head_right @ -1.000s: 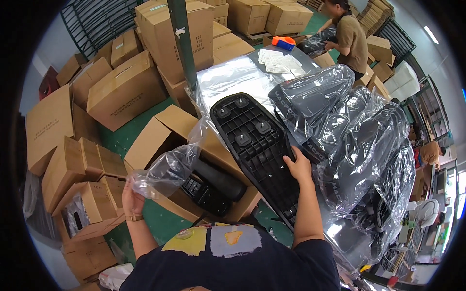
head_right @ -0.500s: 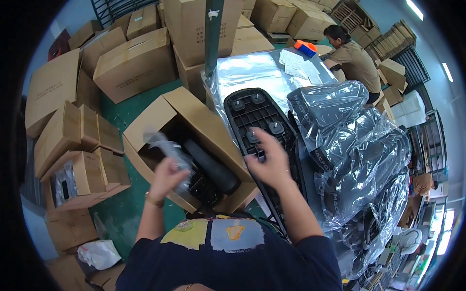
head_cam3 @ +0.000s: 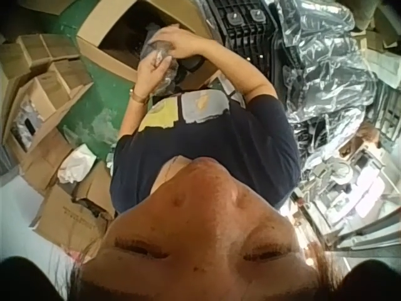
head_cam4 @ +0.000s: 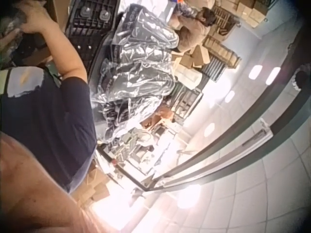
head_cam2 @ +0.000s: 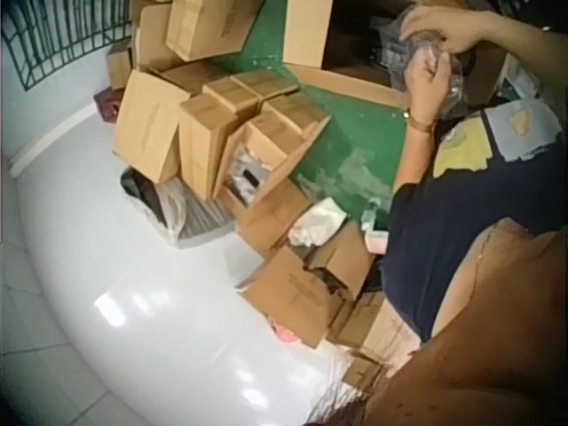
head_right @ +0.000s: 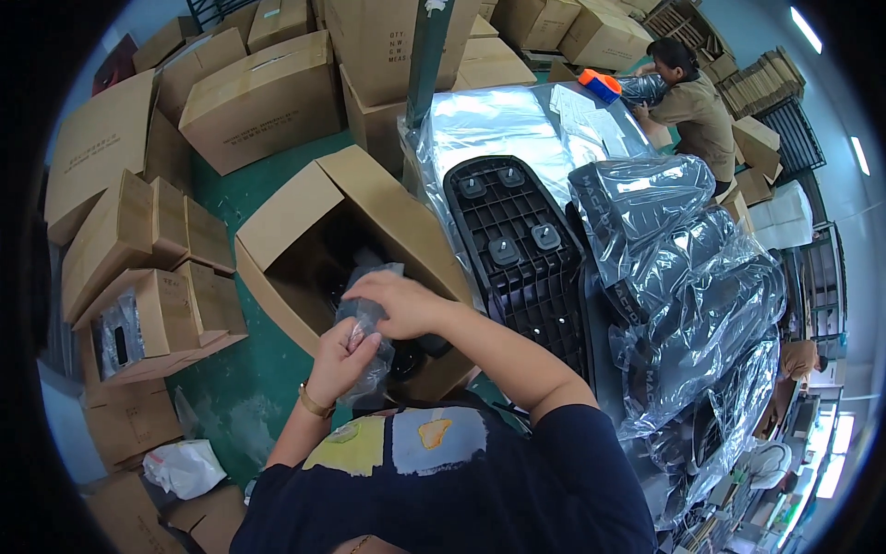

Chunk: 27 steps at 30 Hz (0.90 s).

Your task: Packing black cushioned vehicle seats into protective plastic bags and placing them into cardboard boxes for shipping.

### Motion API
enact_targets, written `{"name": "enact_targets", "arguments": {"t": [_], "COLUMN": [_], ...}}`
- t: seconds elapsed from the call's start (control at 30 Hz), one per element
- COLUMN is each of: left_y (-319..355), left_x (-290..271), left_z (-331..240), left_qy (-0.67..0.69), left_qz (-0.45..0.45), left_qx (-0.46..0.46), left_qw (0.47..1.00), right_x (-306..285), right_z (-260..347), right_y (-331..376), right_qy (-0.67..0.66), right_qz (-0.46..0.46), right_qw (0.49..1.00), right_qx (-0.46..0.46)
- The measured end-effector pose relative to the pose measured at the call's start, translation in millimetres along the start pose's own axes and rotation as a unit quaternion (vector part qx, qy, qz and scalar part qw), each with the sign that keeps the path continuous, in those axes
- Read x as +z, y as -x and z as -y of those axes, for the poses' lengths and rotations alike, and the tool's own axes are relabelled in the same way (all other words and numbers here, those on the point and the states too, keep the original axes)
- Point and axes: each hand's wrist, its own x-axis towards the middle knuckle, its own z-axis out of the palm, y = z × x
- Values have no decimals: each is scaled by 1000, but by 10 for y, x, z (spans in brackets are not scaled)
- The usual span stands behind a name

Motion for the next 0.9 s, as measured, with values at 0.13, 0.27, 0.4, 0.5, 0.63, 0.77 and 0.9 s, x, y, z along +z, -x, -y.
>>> {"name": "enact_targets", "arguments": {"t": [0.13, 0.27, 0.4, 0.5, 0.63, 0.77, 0.9], "left_y": [-11, 21, 197, 267, 378, 662, 527], "left_x": [-31, -52, -81, -197, -339, -319, -528], "left_z": [68, 64, -64, 189, 799, 1435, 1738], "left_qy": [-21, -83, -63, -92, -329, -268, 179], "left_qz": [-28, -29, -9, -58, -109, -45, 60], "left_qx": [26, 50, -20, -75, -44, -97, -481], "left_qw": [999, 995, 998, 991, 937, 958, 856], "right_x": [0, 1, -55, -284, -245, -265, -302], "right_z": [-3, 29, -182, -278, -475, -68, -130], "right_y": [18, 3, -24, 35, 71, 50, 162], "right_qy": [-151, 84, 285, 224, -212, -504, -533], "right_qz": [115, 86, -192, -230, -231, -114, -148], "right_qw": [981, 984, 937, 931, 916, 795, 755], "right_qx": [29, 135, 64, 172, 251, 318, 353]}}
